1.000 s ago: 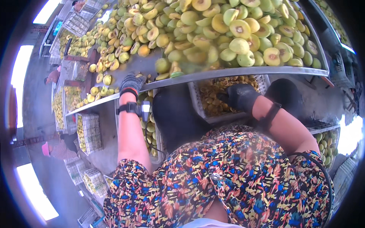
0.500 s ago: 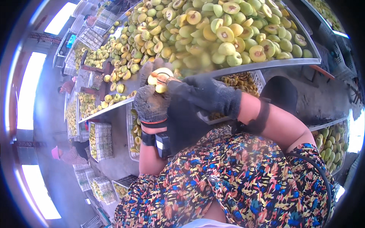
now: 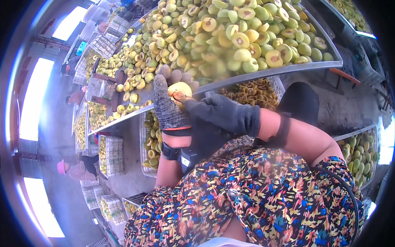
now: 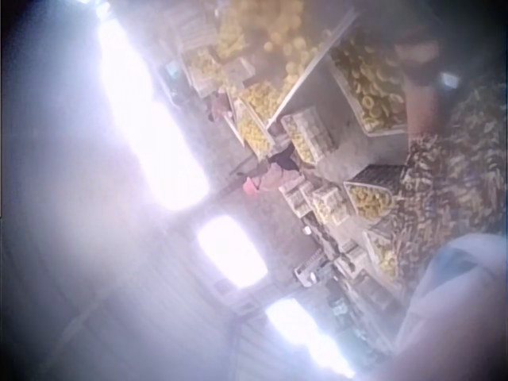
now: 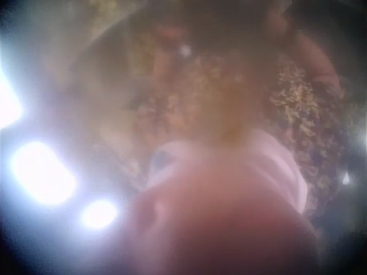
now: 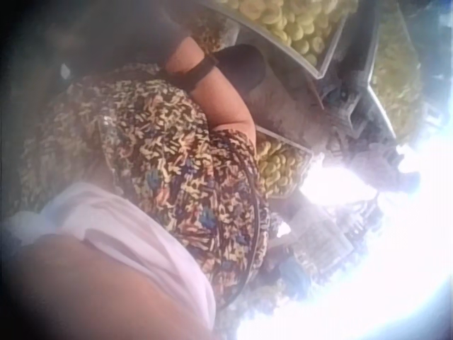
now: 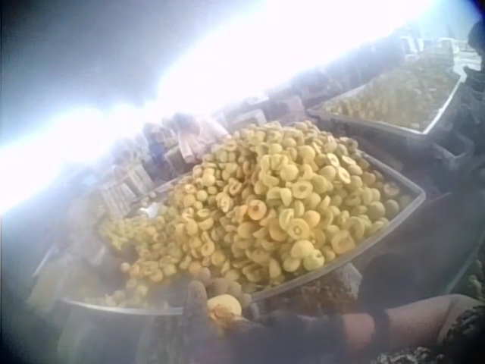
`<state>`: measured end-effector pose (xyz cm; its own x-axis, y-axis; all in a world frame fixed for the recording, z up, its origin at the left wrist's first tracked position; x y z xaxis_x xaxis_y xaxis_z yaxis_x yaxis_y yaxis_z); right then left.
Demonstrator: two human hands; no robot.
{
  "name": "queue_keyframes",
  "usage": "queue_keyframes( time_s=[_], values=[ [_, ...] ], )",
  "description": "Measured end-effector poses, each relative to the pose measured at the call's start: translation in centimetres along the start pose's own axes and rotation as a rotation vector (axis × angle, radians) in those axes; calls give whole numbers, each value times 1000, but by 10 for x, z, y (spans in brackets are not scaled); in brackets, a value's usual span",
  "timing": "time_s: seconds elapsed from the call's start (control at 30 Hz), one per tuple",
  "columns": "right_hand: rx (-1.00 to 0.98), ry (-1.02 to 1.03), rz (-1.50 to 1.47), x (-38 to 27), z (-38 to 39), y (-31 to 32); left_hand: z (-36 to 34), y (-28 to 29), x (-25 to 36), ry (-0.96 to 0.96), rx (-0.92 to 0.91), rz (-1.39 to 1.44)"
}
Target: Pitting and sorting fruit in a food processing facility.
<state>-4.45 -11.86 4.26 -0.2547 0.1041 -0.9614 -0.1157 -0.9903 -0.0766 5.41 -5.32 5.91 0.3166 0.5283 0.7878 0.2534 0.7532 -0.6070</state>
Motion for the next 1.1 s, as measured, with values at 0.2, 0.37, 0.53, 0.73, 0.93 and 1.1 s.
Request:
queue_keyframes(
  time_s=[0.2, 0.37, 0.53, 0.73, 0.93, 1.1],
  values=[
    [-202, 94, -84, -8, 8, -14, 5, -5, 31, -387, -75, -334],
    [-325, -225, -327, 28, -2, -10, -1, -7, 11, -173, -340, -301],
    [-860, -337, -808, 63, -12, -31, -3, -3, -10, -24, -238, 110],
    [-59, -245, 975, 166, -58, 86, -60, 198, 55, -372, 236, -392],
    [148, -489, 980, 166, -49, 115, -95, 212, 58, -357, 355, -1432],
    [65, -420, 906, 132, -56, 88, -197, 92, -1, -733, -392, -1748]
  ],
)
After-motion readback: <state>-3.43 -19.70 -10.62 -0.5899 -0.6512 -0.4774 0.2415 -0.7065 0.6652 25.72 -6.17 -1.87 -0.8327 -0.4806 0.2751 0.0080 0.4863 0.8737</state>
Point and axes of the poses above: each hand's wrist, its own z-axis away from the middle knuckle, its own y-axis out of the back of the hand, x = y × z, the point moved 8 cm from there along -z, towards the middle knuckle, and after that the axes turned 8 degrees about x, right-handed, at the moved point
